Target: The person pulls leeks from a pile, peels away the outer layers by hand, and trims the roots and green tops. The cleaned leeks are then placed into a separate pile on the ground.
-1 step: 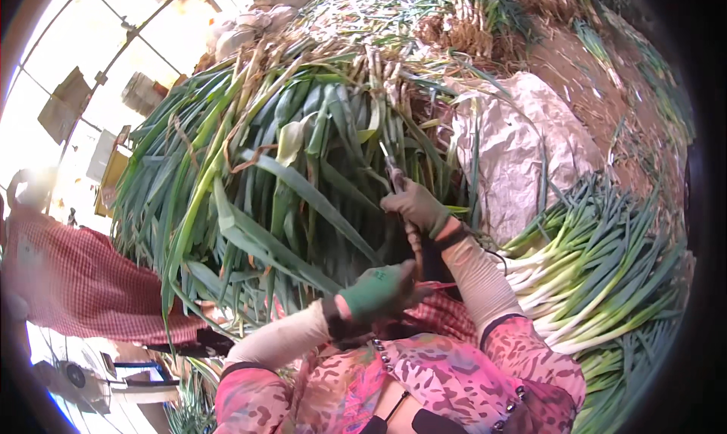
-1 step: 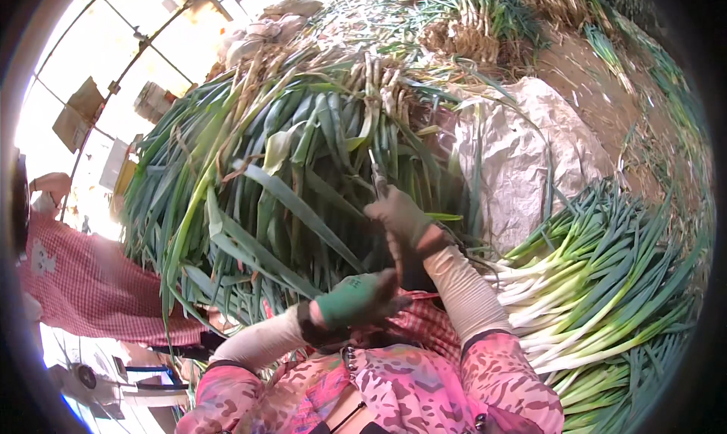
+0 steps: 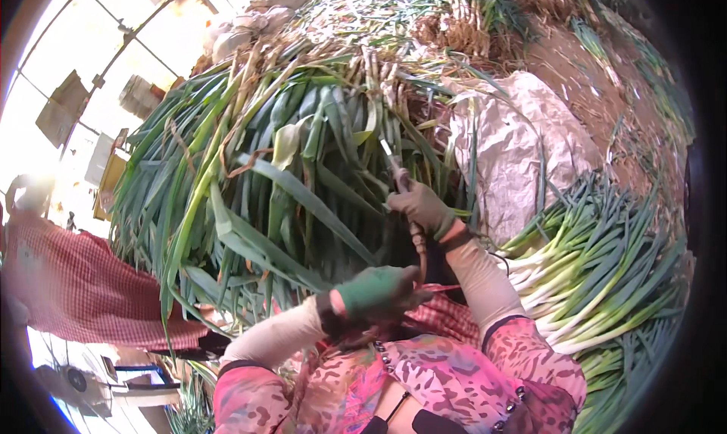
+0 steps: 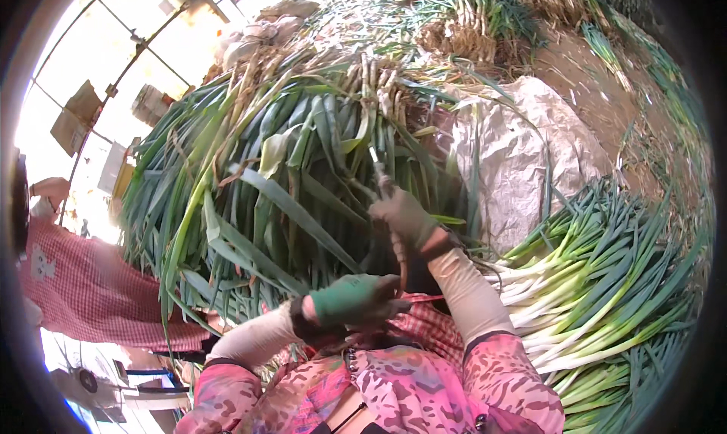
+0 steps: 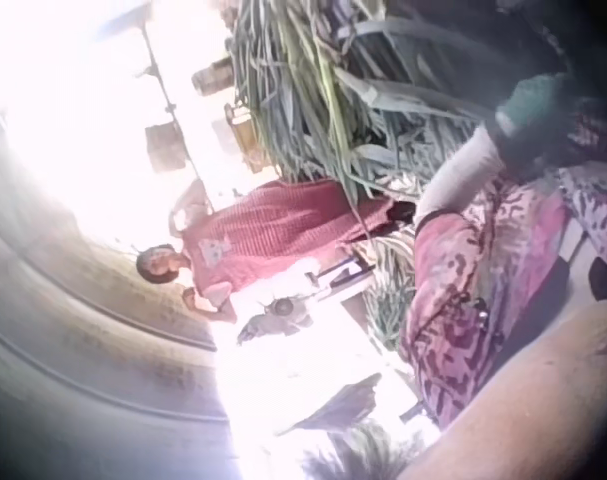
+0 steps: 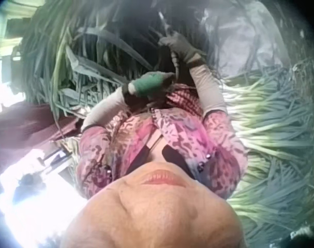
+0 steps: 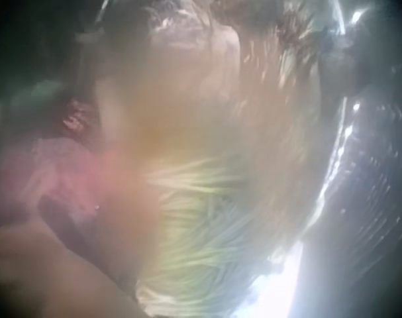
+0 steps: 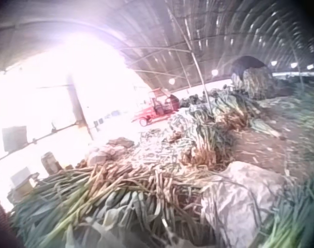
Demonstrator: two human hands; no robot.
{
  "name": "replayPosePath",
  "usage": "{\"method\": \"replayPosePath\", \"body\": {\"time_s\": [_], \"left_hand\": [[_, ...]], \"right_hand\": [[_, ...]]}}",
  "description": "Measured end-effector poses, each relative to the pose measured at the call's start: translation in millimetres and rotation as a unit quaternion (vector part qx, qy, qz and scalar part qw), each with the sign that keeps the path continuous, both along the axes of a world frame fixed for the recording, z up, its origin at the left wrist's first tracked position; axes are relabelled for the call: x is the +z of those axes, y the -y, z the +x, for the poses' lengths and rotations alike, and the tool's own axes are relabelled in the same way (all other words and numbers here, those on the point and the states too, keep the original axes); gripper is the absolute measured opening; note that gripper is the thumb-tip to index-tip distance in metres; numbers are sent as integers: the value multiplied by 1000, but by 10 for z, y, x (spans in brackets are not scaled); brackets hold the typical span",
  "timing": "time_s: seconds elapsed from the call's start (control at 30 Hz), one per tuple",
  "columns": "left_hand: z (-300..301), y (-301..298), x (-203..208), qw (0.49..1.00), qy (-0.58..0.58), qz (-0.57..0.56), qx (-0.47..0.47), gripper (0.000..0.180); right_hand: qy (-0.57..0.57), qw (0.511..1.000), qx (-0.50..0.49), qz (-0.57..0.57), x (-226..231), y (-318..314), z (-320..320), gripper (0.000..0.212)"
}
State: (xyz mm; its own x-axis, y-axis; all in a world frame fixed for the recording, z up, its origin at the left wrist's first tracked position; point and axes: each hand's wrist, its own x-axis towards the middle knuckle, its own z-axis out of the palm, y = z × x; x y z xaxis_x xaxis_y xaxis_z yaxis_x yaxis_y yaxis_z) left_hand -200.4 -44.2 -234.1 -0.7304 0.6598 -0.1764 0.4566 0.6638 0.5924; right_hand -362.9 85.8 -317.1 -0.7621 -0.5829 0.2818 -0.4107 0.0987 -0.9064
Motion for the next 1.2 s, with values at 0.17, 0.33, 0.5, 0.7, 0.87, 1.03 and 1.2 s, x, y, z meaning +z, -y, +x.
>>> {"method": "replayPosePath", "body": {"time_s": [0.17,0.33,0.5,0.7,0.87,1.03,1.2], "left_hand": [[-1483,26,196,968,-146,-12,205,19],[-2929,-10,-418,903,-124,-174,373,65],[-3568,329,-1107,765,-183,-367,496,93],[-3846,506,-886,825,-101,-270,487,60],[-3488,528,-575,876,-74,-172,445,48],[-2935,427,-352,899,-142,-167,379,37],[-2527,185,-329,910,-170,-178,333,35]], "right_hand": [[25,989,-140,-41,36,-720,-364,17],[136,983,-107,-56,-354,-932,-526,27],[166,979,-102,-58,-525,-906,-532,33],[125,988,-78,-46,-599,-899,-736,26],[26,997,-79,3,-679,-711,-840,23],[-133,990,-49,7,-854,-697,-922,22],[-129,987,-93,15,-984,-576,-1040,16]]}}
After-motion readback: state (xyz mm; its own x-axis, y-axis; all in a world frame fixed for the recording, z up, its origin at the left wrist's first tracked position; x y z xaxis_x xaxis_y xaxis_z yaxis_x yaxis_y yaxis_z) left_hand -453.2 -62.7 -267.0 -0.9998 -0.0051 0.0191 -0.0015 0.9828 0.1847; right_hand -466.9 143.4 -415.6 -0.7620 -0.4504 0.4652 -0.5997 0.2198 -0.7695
